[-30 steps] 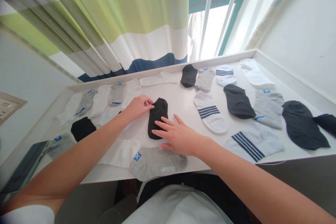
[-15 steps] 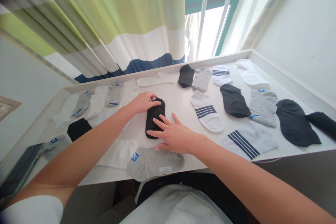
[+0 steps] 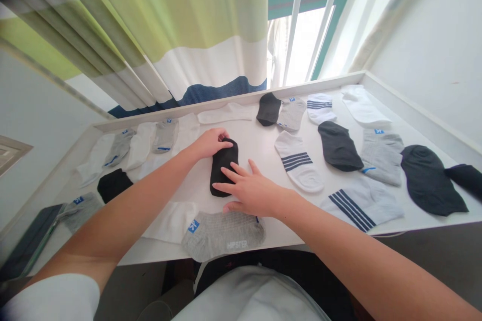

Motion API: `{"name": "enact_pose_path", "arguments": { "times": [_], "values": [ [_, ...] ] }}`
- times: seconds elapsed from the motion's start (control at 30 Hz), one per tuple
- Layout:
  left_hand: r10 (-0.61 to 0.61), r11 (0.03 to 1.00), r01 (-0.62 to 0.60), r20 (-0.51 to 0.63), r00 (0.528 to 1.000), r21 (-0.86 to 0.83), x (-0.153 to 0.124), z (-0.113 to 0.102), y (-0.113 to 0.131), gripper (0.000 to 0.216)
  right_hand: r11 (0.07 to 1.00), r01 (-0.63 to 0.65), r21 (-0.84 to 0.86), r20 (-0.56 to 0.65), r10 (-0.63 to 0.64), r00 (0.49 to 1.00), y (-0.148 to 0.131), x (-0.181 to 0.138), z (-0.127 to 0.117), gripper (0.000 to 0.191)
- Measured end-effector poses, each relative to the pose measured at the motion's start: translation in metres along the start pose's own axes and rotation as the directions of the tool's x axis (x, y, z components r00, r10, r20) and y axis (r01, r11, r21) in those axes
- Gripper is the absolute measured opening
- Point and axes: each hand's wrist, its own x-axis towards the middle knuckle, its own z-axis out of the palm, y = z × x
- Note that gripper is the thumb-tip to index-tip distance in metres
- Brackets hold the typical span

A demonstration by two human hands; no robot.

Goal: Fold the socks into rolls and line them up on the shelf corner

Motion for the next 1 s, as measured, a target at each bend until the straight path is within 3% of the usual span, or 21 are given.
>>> {"name": "enact_pose_path", "arguments": {
  "times": [0.1, 0.2, 0.27, 0.33, 0.53, 0.67, 0.83, 1.0],
  "values": [
    [-0.042, 0.999, 0.042, -0.031, 0.999, -0.004, -0.002, -0.002, -0.004, 0.028, 0.99, -0.094, 0.101, -0.122, 0.106, 0.987, 0.011, 0.008, -0.014, 0.045],
    [-0.103, 0.994, 0.105, -0.057, 0.993, 0.026, -0.008, -0.008, -0.011, 0.032, 0.938, -0.274, 0.213, -0.249, 0.323, 0.913, 0.035, 0.03, -0.028, 0.032],
    [-0.126, 0.991, 0.128, -0.041, 0.991, 0.037, -0.012, -0.012, -0.015, 0.032, 0.892, -0.395, 0.22, -0.256, 0.443, 0.859, 0.055, 0.05, -0.034, 0.03],
    [-0.122, 0.992, 0.122, 0.004, 0.993, 0.027, -0.015, -0.015, -0.018, 0.031, 0.851, -0.49, 0.187, -0.19, 0.521, 0.832, 0.071, 0.071, -0.035, 0.032],
    [-0.075, 0.996, 0.078, 0.077, 0.994, -0.034, -0.016, -0.011, -0.019, 0.015, 0.84, -0.52, 0.156, -0.152, 0.541, 0.827, 0.085, 0.106, -0.029, 0.022],
    [-0.063, 0.994, 0.069, 0.072, 0.995, -0.089, -0.016, -0.011, -0.02, 0.014, 0.848, -0.499, 0.178, -0.171, 0.526, 0.833, 0.083, 0.107, -0.027, 0.018],
    [-0.099, 0.984, 0.113, 0.102, 0.99, -0.141, -0.021, -0.016, -0.023, 0.03, 0.833, -0.501, 0.233, -0.19, 0.544, 0.817, 0.086, 0.108, -0.025, 0.013],
    [-0.115, 0.993, 0.117, 0.07, 0.991, -0.033, -0.021, -0.014, -0.023, 0.019, 0.84, -0.479, 0.253, -0.247, 0.535, 0.808, 0.087, 0.108, -0.018, 0.01]
  ]
}}
